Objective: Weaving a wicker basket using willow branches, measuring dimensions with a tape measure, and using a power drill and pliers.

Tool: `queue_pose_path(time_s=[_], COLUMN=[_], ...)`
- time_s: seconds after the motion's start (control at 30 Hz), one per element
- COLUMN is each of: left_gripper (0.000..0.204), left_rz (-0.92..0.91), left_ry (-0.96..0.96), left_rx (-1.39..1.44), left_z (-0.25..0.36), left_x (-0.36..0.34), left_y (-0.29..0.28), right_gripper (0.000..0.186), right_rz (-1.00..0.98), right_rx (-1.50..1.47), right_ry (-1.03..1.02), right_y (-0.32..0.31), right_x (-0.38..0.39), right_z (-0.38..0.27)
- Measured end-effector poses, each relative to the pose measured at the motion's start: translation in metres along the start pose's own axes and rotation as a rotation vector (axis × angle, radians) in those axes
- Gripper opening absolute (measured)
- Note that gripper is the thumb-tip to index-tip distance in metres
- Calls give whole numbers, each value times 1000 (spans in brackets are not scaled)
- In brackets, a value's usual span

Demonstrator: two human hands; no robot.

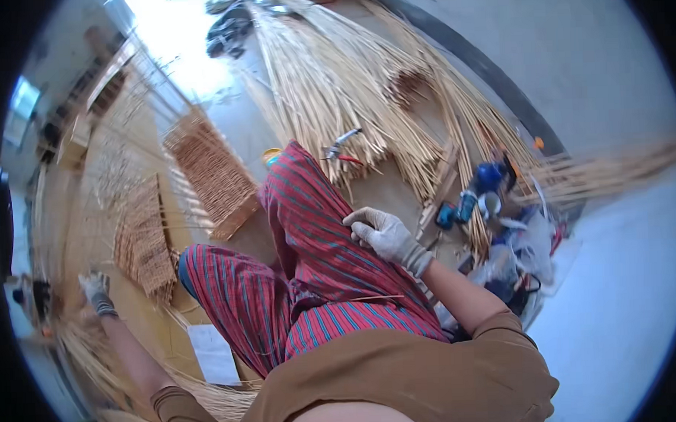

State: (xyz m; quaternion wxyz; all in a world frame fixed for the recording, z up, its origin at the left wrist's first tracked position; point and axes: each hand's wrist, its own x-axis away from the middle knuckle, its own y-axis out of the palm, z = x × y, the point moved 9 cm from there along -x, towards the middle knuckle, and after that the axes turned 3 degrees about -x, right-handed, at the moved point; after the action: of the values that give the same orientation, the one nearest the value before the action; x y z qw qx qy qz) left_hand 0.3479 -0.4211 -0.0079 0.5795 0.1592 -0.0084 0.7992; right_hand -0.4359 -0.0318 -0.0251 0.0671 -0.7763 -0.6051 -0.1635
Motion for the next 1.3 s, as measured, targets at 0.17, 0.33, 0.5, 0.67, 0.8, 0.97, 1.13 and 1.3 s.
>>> queue_pose_path(time_s=[0.17, 0.33, 0.5, 0.67, 0.8, 0.97, 1.13, 1.3], left_gripper=[49, 52, 41, 35, 41, 39, 26, 31], left_rz=[-235, -143, -66, -474, -642, -1565, -1112, -1144], left_ry=[135, 250, 408, 319, 512, -179, 270, 40], left_rx=[-367, -418, -642, -1187, -1894, -1771, -1528, -1431], left_z=[-39, -57, -57, -131, -244, -408, -327, -208], left_x=[59, 204, 294, 315, 329, 405, 393, 471], left_y=[192, 238, 227, 323, 305, 197, 264, 277], right_gripper=[21, 58, 78, 36, 32, 37, 50, 53], right_rz=[284, 1215, 1170, 1194, 1164, 954, 600, 336], right_rx=[114, 979, 633, 136, 8, 350, 233, 176], right_ry=[26, -30, 166, 120, 174, 239, -365, -542], right_y=[-100, -317, -392, -410, -407, -429, -305, -178], right_x=[19, 52, 26, 27, 12, 49, 39, 47], right_z=[22, 43, 153, 270, 277, 146, -72, -189])
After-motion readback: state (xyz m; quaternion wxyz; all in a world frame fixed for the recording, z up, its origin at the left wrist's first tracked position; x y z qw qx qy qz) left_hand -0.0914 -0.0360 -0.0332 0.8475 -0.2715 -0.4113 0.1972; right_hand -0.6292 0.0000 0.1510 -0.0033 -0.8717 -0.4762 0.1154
